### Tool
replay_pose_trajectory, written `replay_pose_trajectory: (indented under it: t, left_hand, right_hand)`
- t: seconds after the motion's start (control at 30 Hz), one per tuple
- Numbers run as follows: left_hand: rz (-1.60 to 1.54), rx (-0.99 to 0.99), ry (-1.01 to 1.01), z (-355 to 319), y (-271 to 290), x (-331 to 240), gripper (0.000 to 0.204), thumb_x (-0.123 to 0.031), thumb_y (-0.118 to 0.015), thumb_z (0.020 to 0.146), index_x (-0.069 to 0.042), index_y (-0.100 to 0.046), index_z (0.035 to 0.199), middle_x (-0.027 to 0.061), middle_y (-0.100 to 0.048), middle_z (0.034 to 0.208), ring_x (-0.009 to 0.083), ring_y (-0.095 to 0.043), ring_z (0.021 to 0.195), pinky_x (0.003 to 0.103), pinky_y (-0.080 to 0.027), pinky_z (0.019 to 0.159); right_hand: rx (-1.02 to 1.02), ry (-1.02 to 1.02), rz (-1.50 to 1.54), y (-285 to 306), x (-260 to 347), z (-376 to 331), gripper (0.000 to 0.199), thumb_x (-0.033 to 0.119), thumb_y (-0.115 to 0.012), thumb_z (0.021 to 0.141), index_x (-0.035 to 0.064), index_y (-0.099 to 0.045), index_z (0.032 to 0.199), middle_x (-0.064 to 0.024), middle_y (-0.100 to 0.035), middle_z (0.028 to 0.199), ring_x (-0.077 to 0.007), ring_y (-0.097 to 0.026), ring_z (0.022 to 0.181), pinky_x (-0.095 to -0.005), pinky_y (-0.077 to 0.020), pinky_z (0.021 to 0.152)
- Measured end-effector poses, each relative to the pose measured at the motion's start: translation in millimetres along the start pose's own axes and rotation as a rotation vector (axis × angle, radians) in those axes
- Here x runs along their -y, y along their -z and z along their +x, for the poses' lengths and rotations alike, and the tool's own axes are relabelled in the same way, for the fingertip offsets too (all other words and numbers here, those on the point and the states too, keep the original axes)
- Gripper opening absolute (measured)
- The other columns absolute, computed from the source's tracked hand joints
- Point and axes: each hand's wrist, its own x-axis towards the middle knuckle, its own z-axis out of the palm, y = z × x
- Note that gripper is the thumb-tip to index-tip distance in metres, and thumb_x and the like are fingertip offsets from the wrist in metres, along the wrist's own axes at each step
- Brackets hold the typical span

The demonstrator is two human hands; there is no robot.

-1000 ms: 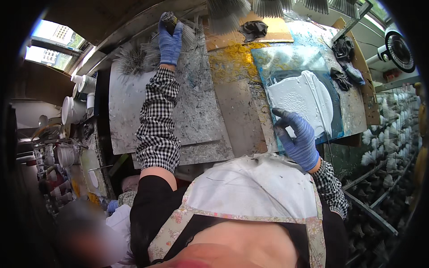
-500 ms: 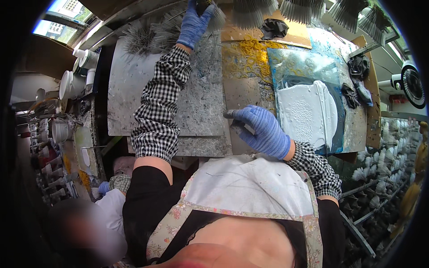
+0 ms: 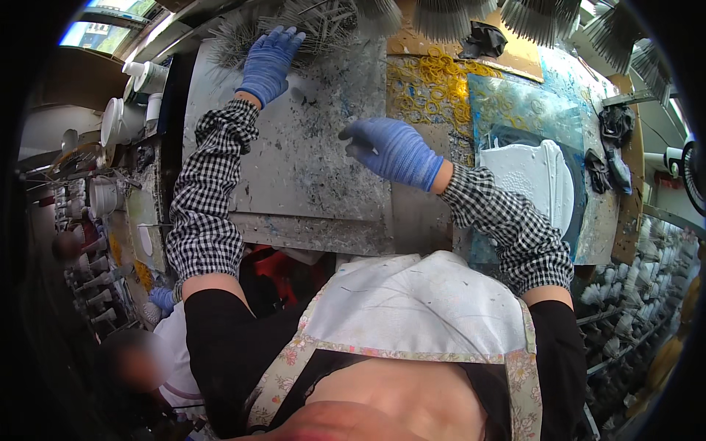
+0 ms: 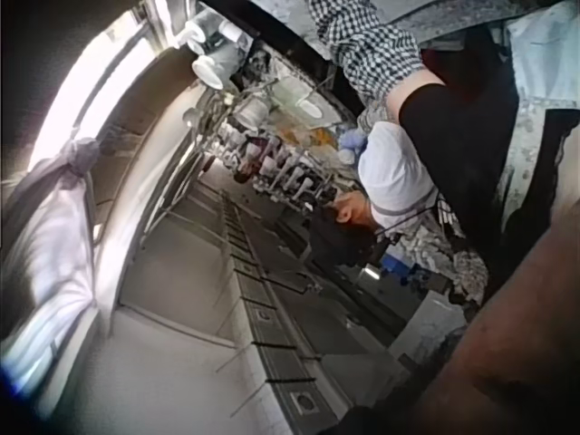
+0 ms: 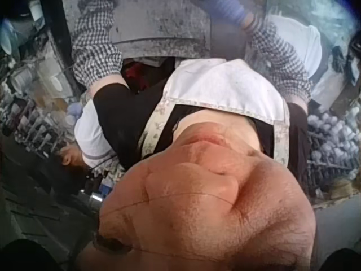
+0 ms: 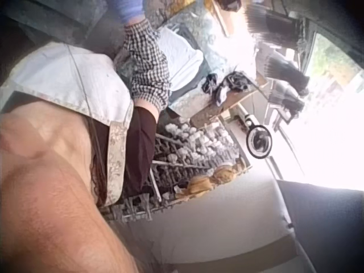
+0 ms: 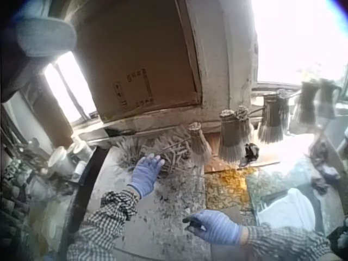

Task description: Assembling, gluing, organizing, and transporting batches of brush bundles and wire assemblies at a manufacturing workstation.

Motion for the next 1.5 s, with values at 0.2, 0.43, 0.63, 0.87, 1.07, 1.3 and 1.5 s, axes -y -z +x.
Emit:
replay_pose_trajectory:
  t: [0.2, 0.43, 0.63, 0.87, 1.07, 1.3, 1.5]
  left_hand:
    - [0.252, 0.117, -0.01, 55, -8, -22, 0.081, -0.031, -0.061, 0.087, -0.022, -0.016, 0.154, 0.0011, -0.023, 0.158, 0.0217, -0.022, 0.145, 0.045, -0.015, 0.118]
    - [0.147, -0.109, -0.033, 44, -69, 11, 0.057, -0.041, -0.047, 0.093, -0.016, -0.036, 0.143, 0.0079, -0.041, 0.145, 0.0233, -0.036, 0.136, 0.042, -0.023, 0.116]
    - [-0.123, -0.3, -0.067, 37, -67, 13, 0.043, -0.023, -0.056, 0.085, -0.009, -0.053, 0.125, 0.0142, -0.055, 0.126, 0.0292, -0.049, 0.122, 0.041, -0.034, 0.107]
    - [-0.204, -0.021, 0.055, -51, -28, -8, 0.039, -0.013, -0.056, 0.079, -0.012, -0.058, 0.118, 0.0095, -0.061, 0.111, 0.0271, -0.056, 0.107, 0.043, -0.04, 0.095]
    - [-0.154, 0.038, 0.093, -111, 0, -29, 0.048, -0.012, -0.055, 0.079, -0.013, -0.055, 0.127, 0.0079, -0.06, 0.113, 0.0254, -0.055, 0.108, 0.043, -0.039, 0.095]
    - [-0.081, 0.17, 0.065, -133, 6, -27, 0.045, -0.016, -0.059, 0.08, -0.018, -0.059, 0.125, 0.0042, -0.051, 0.135, 0.025, -0.045, 0.126, 0.042, -0.038, 0.1]
    - [-0.179, 0.122, -0.098, -102, -13, -21, 0.066, -0.007, -0.071, 0.064, -0.014, -0.056, 0.128, 0.0031, -0.034, 0.152, 0.0285, -0.034, 0.138, 0.04, -0.036, 0.106]
  right_hand:
    - [-0.413, 0.253, -0.373, -16, -12, 108, 0.046, 0.018, -0.064, 0.084, 0.0086, -0.054, 0.129, -0.0153, -0.058, 0.122, -0.0336, -0.055, 0.112, -0.0429, -0.0464, 0.095]
    - [-0.904, 0.365, -0.508, -46, -26, 226, 0.046, 0.024, -0.065, 0.084, 0.0087, -0.056, 0.127, -0.0167, -0.058, 0.121, -0.035, -0.055, 0.112, -0.0433, -0.0449, 0.097]
    - [-0.838, 0.149, -0.164, -28, -77, 254, 0.036, 0.033, -0.053, 0.092, 0.0074, -0.064, 0.114, -0.0192, -0.066, 0.103, -0.0368, -0.06, 0.1, -0.0454, -0.0468, 0.091]
    - [-0.618, 0.262, -0.333, -36, -94, 229, 0.035, 0.036, -0.058, 0.09, 0.0084, -0.067, 0.109, -0.015, -0.068, 0.1, -0.0334, -0.061, 0.1, -0.044, -0.0479, 0.09]
    - [-0.339, 0.163, -0.38, -30, -75, 203, 0.03, 0.032, -0.061, 0.088, 0.0128, -0.069, 0.109, -0.0114, -0.069, 0.102, -0.0281, -0.063, 0.097, -0.042, -0.0509, 0.085]
    - [-0.08, 0.462, -0.486, -56, 2, 153, 0.035, 0.026, -0.061, 0.088, 0.0117, -0.063, 0.12, -0.0133, -0.066, 0.103, -0.0324, -0.06, 0.1, -0.0428, -0.0489, 0.091]
    - [-0.259, 0.428, -0.682, -56, -71, 147, 0.032, 0.024, -0.059, 0.088, 0.0136, -0.063, 0.117, -0.0113, -0.064, 0.105, -0.029, -0.06, 0.099, -0.0406, -0.0491, 0.089]
